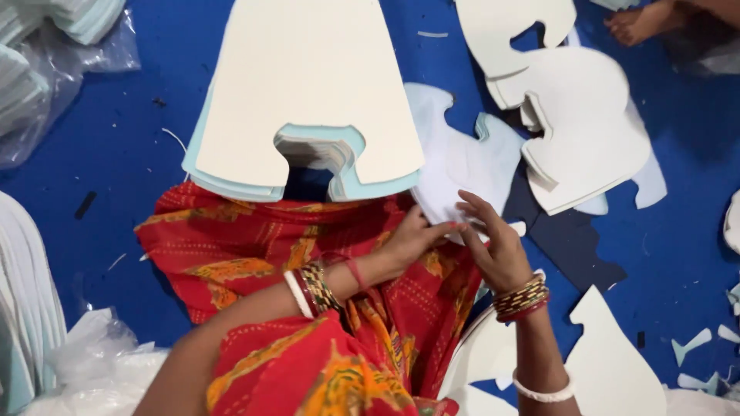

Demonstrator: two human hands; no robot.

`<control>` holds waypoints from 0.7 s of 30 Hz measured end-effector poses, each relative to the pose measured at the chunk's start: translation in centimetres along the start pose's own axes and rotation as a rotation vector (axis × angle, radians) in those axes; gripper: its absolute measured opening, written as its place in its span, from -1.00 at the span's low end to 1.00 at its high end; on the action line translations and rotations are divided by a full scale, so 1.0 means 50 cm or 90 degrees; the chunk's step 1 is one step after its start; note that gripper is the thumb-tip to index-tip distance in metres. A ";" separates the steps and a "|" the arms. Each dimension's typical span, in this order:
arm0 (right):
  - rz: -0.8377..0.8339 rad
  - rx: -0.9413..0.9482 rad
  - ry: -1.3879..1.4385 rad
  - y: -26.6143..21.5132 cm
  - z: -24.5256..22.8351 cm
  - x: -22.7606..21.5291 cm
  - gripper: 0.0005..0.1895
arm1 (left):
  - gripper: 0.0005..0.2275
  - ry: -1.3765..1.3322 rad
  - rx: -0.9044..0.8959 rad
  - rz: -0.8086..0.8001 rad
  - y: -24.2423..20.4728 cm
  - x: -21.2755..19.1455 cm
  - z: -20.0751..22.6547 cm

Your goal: The person sorts and stacks white shoe upper components with decorative orange accents.

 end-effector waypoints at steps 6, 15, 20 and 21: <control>0.090 0.046 -0.173 -0.009 0.001 0.027 -0.85 | -0.54 0.010 -0.095 0.007 -0.017 -0.056 -0.019; -0.019 -0.128 -0.424 -0.013 0.005 0.038 -0.88 | -0.57 -0.016 -0.082 0.002 -0.017 -0.055 -0.017; -0.008 -0.192 -0.410 -0.022 0.030 0.038 -0.79 | -0.61 0.003 -0.082 0.001 -0.023 -0.048 -0.002; -0.002 -0.222 -0.400 -0.022 0.039 0.039 -0.77 | -0.61 0.012 -0.071 0.006 -0.021 -0.050 -0.002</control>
Point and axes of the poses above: each hand's wrist, its own y-axis towards the middle knuckle, its own x-axis out of the palm, z = x × y, the point moved 1 cm from there along y, towards the middle knuckle, and after that the axes turned 8 degrees about z, right-handed, at the moved point
